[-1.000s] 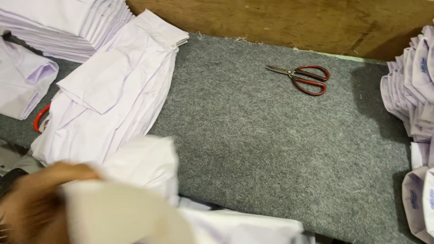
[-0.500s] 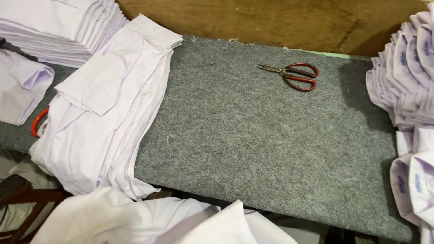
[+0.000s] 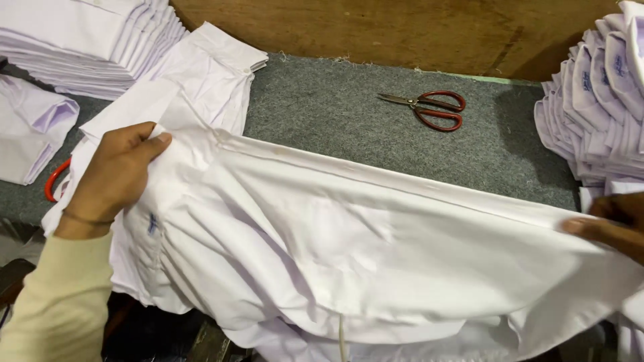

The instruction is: Folding white garments and trimming loose threads with scissors at a quality control station.

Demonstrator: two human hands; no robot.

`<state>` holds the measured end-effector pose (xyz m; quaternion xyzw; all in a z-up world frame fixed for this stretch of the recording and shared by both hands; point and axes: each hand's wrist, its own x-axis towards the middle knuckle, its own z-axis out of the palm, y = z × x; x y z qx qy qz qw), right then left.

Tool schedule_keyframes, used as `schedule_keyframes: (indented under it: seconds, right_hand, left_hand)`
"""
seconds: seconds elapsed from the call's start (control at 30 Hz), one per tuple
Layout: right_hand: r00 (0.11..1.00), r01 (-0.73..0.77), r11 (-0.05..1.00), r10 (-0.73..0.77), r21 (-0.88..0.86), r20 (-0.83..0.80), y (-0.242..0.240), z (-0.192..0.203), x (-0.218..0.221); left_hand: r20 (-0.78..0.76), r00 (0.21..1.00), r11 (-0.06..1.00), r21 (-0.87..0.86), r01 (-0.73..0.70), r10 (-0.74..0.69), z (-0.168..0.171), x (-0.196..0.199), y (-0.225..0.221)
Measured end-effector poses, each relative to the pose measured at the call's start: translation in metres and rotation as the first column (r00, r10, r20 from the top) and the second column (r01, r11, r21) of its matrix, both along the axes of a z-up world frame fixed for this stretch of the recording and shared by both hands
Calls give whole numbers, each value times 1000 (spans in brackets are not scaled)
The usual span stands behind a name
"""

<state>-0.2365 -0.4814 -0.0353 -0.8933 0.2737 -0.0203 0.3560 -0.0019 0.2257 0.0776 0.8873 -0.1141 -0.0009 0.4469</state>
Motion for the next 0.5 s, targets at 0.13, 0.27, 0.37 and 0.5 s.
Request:
schedule_keyframes:
  seconds: [0.13,0.27,0.37,0.5]
  right_hand:
    - [946,-298,888,324,-349,16,28,45,43]
    - [980,-153,885,79,-440,-182,11,26,69]
    - [971,-219,750,102,-624,-218,7,9,79]
    - [979,-139,23,151,-990,-134,55,8,62]
  left_hand:
    - [-125,991,999,-27,-47,43,-28,22,-4]
    - [27,996,924,373,-85,81,-28,23,-32]
    - [123,990,770,625,-127,63,-30,23,-52]
    - [633,701,720,649,-248,-329,-63,28,-65]
